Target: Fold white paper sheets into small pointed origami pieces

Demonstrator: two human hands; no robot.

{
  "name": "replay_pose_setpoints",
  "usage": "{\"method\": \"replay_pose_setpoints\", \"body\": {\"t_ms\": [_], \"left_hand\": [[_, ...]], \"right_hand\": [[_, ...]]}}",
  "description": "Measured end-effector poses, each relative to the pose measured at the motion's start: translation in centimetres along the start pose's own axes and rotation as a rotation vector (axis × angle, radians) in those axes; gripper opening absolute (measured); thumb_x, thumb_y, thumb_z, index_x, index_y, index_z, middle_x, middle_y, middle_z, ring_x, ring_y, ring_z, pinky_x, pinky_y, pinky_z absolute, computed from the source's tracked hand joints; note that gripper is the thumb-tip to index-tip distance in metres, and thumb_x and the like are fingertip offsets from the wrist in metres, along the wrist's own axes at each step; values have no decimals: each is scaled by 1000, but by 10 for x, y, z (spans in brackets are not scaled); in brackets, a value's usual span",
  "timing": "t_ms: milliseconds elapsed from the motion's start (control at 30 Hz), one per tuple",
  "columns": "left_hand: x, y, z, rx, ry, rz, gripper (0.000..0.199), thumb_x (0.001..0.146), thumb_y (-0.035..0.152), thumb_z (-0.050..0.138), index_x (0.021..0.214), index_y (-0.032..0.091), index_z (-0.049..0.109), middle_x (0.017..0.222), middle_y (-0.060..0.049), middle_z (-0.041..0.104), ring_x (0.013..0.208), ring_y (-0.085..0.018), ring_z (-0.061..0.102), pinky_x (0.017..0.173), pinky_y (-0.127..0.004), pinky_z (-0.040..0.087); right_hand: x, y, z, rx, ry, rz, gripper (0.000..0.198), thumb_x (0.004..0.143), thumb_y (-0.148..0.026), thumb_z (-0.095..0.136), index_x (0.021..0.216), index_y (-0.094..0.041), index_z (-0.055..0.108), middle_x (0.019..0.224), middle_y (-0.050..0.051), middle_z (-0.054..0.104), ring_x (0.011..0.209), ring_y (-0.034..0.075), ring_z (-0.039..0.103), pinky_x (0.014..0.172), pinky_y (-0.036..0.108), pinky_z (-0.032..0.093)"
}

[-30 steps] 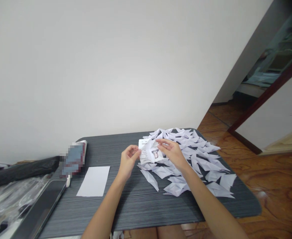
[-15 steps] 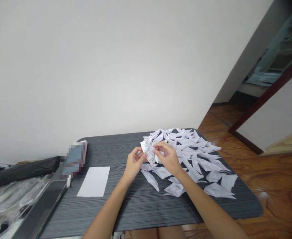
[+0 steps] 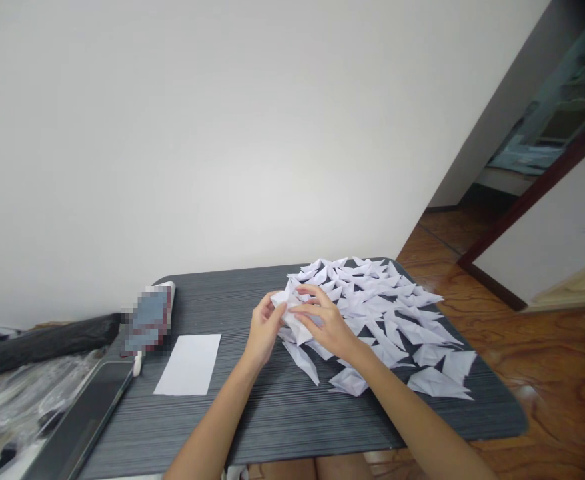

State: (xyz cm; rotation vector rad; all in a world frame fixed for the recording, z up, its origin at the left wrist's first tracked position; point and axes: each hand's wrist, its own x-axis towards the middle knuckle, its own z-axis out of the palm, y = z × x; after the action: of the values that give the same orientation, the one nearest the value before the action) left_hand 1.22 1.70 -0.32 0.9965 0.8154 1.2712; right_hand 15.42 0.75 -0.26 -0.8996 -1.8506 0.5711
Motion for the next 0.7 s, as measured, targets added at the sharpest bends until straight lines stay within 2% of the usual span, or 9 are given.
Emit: {"method": "replay_pose_setpoints", "body": {"t_ms": [67,167,267,367,433,567,633,700], "left_hand": [[1,-2,-2,61,19,23,27,71,29,60,94,16,53,78,0,59,63,-8,53,57,-18,42],[-1,-3,-4,266,10,106,29,75,31,54,100,16,52,79,-1,57,61,-8,51,54,-18,40],[-4,-4,-2,422,-35,173,33,78,31,51,107,16,49,87,-4,58,70,-12,54,61,-20,43],[-4,-7,2,368,-81,170,42,74,30,57,112,17,42,99,-7,57,85,-15,55,74,-25,44],[-3,-9,4,278,-116,112,46,70,29,62,109,16,42,99,-8,58,85,-15,57,74,-26,45],[-1,-6,1,266,-146,-59,30,67,37,63,82,12,54,64,-1,60,53,-11,56,53,-23,46],[-1,-2,0,305,-124,-61,28,68,39,61,68,12,55,52,2,55,45,-10,51,46,-21,42],[-2,1,-1,317,-93,-14,28,67,38,62,63,12,55,51,2,55,45,-9,50,46,-20,41]], "right_hand": [[0,3,4,109,47,112,15,77,-18,52,89,-21,60,105,8,50,98,19,50,78,33,45],[1,8,8,305,104,320,26,72,-22,57,97,-20,51,89,4,55,76,14,56,61,25,47],[2,13,9,403,85,465,19,70,-27,60,84,-17,52,73,1,56,59,12,55,53,23,44],[3,16,6,417,102,510,18,68,-30,60,70,-17,49,62,-1,54,54,11,52,50,23,42],[3,17,4,399,143,493,18,68,-31,60,68,-17,48,62,-1,53,55,11,53,51,23,42],[4,15,1,389,172,463,19,72,-35,57,71,-18,47,60,-2,52,53,11,51,47,21,40],[5,13,-1,454,125,497,20,73,-36,56,77,-19,47,56,-4,52,47,10,49,42,20,38],[6,10,-4,520,72,520,22,72,-37,57,82,-19,48,53,-5,53,43,9,48,40,20,38]]}}
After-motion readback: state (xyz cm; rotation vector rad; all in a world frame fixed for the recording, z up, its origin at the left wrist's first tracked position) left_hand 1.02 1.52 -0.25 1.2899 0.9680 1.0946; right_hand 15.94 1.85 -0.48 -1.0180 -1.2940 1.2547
